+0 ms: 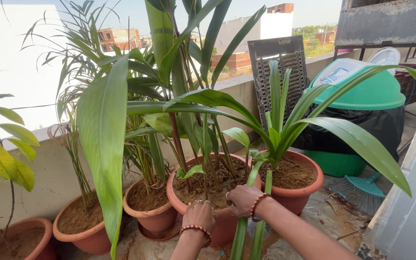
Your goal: The person presses soil around the base of several potted plants on a balcony and then waters them using a metal cup. The person handles multiple terracotta pots, adjusting soil and pouring water into each.
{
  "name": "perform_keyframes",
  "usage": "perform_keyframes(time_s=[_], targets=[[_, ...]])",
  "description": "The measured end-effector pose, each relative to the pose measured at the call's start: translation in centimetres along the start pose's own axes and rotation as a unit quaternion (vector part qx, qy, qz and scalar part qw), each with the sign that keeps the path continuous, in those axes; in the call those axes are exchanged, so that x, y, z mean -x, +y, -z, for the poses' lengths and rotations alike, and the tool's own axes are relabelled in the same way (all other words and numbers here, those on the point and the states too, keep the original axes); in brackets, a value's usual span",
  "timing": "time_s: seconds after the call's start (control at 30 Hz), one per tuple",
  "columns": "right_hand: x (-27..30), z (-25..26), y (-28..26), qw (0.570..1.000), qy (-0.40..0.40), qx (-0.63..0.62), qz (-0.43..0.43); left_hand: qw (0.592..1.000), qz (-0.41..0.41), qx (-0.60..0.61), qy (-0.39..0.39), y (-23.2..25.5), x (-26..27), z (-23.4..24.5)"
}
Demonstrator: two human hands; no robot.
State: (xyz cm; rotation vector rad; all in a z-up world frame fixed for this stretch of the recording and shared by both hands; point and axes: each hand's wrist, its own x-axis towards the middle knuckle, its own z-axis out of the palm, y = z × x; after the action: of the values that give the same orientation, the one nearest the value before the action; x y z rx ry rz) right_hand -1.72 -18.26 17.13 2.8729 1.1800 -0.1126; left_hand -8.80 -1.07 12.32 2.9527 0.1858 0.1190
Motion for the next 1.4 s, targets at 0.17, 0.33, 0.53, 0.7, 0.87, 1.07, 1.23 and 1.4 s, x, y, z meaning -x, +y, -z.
perform_keyframes(time_s=[0.17, 0.33, 0.53, 0.7, 0.87, 1.07, 1.23, 1.4], targets=[[-1.2, -4.2, -0.8, 0.99, -0.02, 0.138, -0.008, 0.996, -0.047, -0.062, 0.03, -0.5, -0.7, -4.0], [-1.7, -5.8, 0.1, 0.984, 0.035, 0.169, 0.041, 0.981, -0.111, -0.129, 0.094, -1.9, -1.9, -6.5], [-0.7, -5.1, -0.3, 0.985, 0.005, 0.169, 0.04, 0.964, -0.161, -0.181, 0.109, -3.1, -2.7, -7.5], [-0.3, -5.3, -1.1, 0.984, 0.021, 0.177, 0.031, 0.961, -0.178, -0.17, 0.125, -4.2, -2.6, -7.4], [-0.8, -5.4, -2.1, 0.98, 0.067, 0.178, 0.056, 0.958, -0.189, -0.175, 0.129, -5.5, -2.1, -6.3], [0.2, -3.5, -2.6, 0.992, 0.025, 0.126, 0.019, 0.973, -0.171, -0.143, 0.062, -5.2, -2.5, -4.1], [-0.4, -1.9, -0.1, 0.996, 0.03, 0.007, 0.083, 0.982, -0.149, -0.117, -0.007, -5.5, -3.2, -0.8], [-3.9, -3.1, 2.6, 0.993, 0.062, -0.061, 0.078, 0.993, -0.058, -0.068, -0.083, -5.7, -3.3, 1.5]])
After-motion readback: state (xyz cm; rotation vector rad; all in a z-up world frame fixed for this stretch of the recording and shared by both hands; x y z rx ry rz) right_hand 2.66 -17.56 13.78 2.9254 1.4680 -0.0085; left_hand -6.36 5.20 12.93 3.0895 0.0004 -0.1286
